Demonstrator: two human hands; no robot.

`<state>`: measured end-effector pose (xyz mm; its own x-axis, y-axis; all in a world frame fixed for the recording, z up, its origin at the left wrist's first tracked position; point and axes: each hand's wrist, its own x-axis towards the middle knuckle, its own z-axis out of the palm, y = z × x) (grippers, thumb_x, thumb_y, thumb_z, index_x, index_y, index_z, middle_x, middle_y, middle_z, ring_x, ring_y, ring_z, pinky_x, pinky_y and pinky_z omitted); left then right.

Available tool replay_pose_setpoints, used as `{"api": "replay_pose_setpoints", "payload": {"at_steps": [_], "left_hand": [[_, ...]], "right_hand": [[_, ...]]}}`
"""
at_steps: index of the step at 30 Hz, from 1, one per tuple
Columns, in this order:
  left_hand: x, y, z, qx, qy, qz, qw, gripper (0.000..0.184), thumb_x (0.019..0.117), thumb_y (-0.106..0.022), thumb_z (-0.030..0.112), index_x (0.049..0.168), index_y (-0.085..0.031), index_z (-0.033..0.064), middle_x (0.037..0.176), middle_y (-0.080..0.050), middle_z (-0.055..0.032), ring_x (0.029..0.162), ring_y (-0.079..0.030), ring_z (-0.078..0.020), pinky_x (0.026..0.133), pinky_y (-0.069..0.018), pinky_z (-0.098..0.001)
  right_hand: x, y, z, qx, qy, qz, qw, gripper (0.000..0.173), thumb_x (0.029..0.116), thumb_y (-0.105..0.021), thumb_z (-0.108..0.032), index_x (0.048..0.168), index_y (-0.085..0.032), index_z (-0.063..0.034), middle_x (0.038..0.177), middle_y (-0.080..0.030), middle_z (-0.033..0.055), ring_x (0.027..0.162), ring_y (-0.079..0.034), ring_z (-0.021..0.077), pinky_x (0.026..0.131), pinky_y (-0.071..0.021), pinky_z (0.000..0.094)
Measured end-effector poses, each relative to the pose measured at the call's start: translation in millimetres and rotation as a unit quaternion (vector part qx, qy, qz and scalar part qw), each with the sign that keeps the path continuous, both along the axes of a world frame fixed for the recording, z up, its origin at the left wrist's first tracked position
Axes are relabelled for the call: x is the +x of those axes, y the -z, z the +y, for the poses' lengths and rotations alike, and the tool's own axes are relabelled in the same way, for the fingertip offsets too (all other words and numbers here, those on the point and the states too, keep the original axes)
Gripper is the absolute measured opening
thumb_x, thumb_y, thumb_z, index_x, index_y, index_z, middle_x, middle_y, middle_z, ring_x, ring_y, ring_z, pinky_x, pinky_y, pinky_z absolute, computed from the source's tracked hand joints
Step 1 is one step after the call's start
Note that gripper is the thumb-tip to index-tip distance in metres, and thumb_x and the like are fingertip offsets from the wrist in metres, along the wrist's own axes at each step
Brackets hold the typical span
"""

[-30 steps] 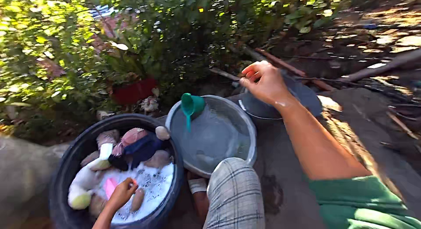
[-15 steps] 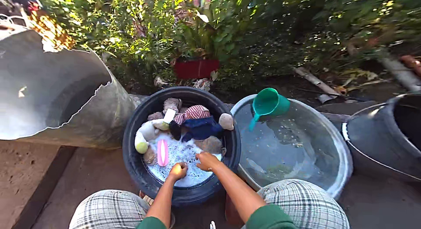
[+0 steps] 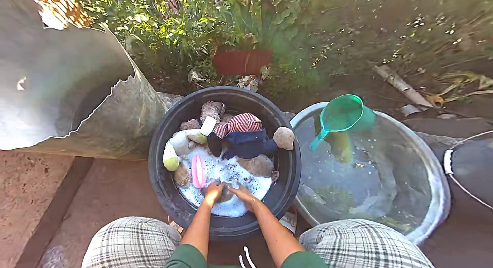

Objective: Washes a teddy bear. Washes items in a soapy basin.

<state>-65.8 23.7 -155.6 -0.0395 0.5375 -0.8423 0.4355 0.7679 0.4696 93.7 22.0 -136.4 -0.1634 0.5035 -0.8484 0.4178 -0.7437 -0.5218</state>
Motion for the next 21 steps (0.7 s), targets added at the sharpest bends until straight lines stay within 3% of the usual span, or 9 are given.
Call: {"api": "replay_pose_setpoints", "payload": {"at_steps": [2, 4, 9, 13, 15, 17, 19, 21], "left_hand": [[-2, 2, -1, 0.025, -0.056, -0.04, 0.997, 0.044, 0.11, -0.048, 0.031, 0.123, -0.064, -0.0089, 0.121, -0.064, -0.0291, 0.111, -0.063, -0.0372, 0.099, -0.0486, -0.0542], [-2, -3, 3, 0.061, -0.037, -0.039, 0.997, 0.038, 0.1095, -0.049, 0.024, 0.123, -0.064, -0.0072, 0.118, -0.066, -0.0273, 0.107, -0.064, -0.0358, 0.097, -0.0504, -0.0537], [-2, -48, 27, 0.18, 0.052, 0.108, 0.976, 0.033, 0.1054, -0.052, 0.021, 0.126, -0.067, 0.0, 0.117, -0.071, -0.0208, 0.111, -0.069, -0.0337, 0.101, -0.0519, -0.0537], [-14, -61, 33, 0.194, 0.01, 0.299, 0.934, 0.037, 0.0953, -0.066, 0.02, 0.131, -0.066, 0.0105, 0.136, -0.059, -0.0209, 0.126, -0.059, -0.0377, 0.099, -0.0521, -0.0558], [-25, -49, 29, 0.186, -0.04, 0.329, 0.925, 0.056, 0.0862, -0.077, 0.023, 0.139, -0.061, 0.0103, 0.142, -0.054, -0.0239, 0.132, -0.054, -0.0417, 0.099, -0.0516, -0.0569], [-33, -42, 28, 0.153, -0.083, 0.299, 0.938, 0.073, 0.0824, -0.08, 0.017, 0.148, -0.048, 0.0062, 0.142, -0.053, -0.0264, 0.131, -0.055, -0.043, 0.103, -0.05, -0.0575], [-37, -45, 29, 0.125, -0.1, 0.26, 0.952, 0.073, 0.0868, -0.075, 0.011, 0.151, -0.04, 0.0064, 0.131, -0.064, -0.0253, 0.119, -0.065, -0.0422, 0.097, -0.0534, -0.0594], [-42, -59, 36, 0.119, -0.096, 0.241, 0.958, 0.067, 0.0899, -0.071, 0.011, 0.15, -0.042, 0.0093, 0.124, -0.068, -0.024, 0.114, -0.067, -0.0422, 0.093, -0.0539, -0.0614]], "right_hand": [[0, -2, 3, 0.008, -0.001, -0.013, 1.0, 0.072, 0.0909, -0.077, -0.025, 0.147, -0.044, 0.004, 0.145, -0.05, 0.0285, 0.135, -0.05, 0.038, 0.113, -0.0399, 0.0533], [0, -4, 8, 0.012, 0.019, -0.018, 1.0, 0.06, 0.0868, -0.079, -0.016, 0.138, -0.054, 0.0026, 0.132, -0.059, 0.0271, 0.121, -0.059, 0.0375, 0.101, -0.0483, 0.0541], [13, -20, 33, 0.068, 0.156, -0.017, 0.985, 0.04, 0.08, -0.075, 0.002, 0.119, -0.064, 0.004, 0.112, -0.065, 0.0228, 0.101, -0.063, 0.0311, 0.087, -0.0513, 0.0505], [29, -31, 47, 0.095, 0.206, -0.068, 0.972, 0.039, 0.0753, -0.074, 0.006, 0.114, -0.067, 0.0037, 0.106, -0.066, 0.022, 0.096, -0.062, 0.0309, 0.083, -0.0508, 0.0506], [33, -34, 49, 0.134, 0.124, -0.147, 0.972, 0.043, 0.0766, -0.075, 0.0, 0.119, -0.066, 0.0028, 0.113, -0.066, 0.0234, 0.104, -0.063, 0.0335, 0.089, -0.0506, 0.0526], [29, -45, 51, 0.168, -0.042, -0.264, 0.949, 0.051, 0.0832, -0.073, -0.015, 0.132, -0.064, -0.0042, 0.135, -0.06, 0.0233, 0.129, -0.055, 0.0361, 0.106, -0.0434, 0.0563], [17, -50, 44, 0.212, -0.158, -0.337, 0.904, 0.057, 0.0835, -0.07, -0.016, 0.139, -0.06, -0.0071, 0.147, -0.05, 0.0266, 0.142, -0.041, 0.0433, 0.112, -0.0328, 0.0627], [1, -46, 33, 0.284, -0.214, -0.324, 0.876, 0.053, 0.0847, -0.068, -0.01, 0.136, -0.061, -0.0014, 0.15, -0.046, 0.0296, 0.141, -0.04, 0.0484, 0.111, -0.0314, 0.0672]]}}
